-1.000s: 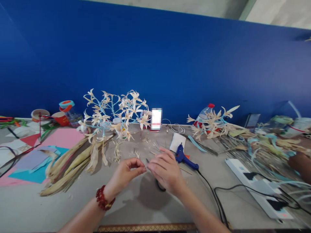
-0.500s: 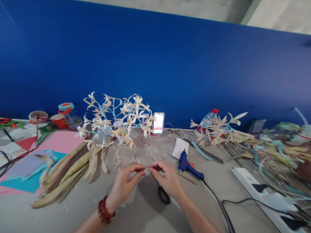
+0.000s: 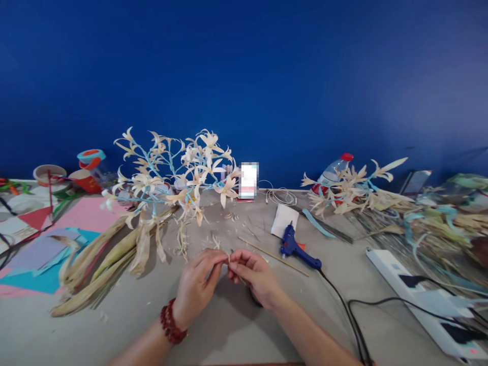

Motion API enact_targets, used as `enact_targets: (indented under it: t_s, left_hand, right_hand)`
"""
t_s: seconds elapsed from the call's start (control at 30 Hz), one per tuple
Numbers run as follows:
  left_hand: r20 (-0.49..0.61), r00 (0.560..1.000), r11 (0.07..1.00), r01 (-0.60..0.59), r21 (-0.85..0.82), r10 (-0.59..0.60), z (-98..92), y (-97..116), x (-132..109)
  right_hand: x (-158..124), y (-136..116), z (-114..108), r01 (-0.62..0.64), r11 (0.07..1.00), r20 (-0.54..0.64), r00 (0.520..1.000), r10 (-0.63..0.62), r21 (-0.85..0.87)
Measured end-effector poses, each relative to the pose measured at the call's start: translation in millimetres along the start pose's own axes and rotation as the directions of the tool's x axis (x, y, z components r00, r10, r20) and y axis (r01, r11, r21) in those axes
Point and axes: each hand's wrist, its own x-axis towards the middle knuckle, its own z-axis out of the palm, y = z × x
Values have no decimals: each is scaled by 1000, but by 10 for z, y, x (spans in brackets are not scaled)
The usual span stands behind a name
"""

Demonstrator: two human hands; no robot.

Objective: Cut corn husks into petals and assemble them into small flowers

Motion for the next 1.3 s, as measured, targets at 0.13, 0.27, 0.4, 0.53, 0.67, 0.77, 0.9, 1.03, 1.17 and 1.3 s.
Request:
enact_targets:
  t_s: [0.13,0.27,0.4,0.53,0.67,0.77,0.9,1.03,1.17,1.3]
  left_hand:
    - [-27,991,991,132,-33,-133,17,39,15]
    - [-29,974,967,218,-130,-223,64,86,10]
    - [-40,939,900,315,-301,-342,118,105,-10]
    - [-12,863,745,429,-511,-505,145,78,-21]
    - [33,802,604,475,-640,-596,146,58,-8]
    - [54,781,525,468,-711,-622,142,66,3]
    - [141,778,421,471,-775,-612,136,90,10]
    - [201,775,362,486,-795,-599,139,105,15]
    - [231,773,327,491,-807,-590,148,100,10]
    - [242,777,319,491,-811,-581,157,96,0]
  right_hand:
    - [-15,-19,13,52,998,-56,997,-54,-27]
    - [-14,3,11,117,986,-81,989,-126,-116]
    - [-38,5,1,232,921,-94,957,-273,-313]
    - [-96,-41,20,354,744,1,903,-429,-567]
    - [-133,-66,46,420,659,102,880,-464,-623]
    - [-127,-48,43,382,743,12,893,-450,-550]
    - [-96,-10,26,294,914,-126,932,-338,-279]
    - [-73,2,32,236,972,-171,957,-235,-17]
    - [-67,-13,53,242,965,-210,953,-218,99]
    - [-62,-5,57,234,968,-214,954,-211,86]
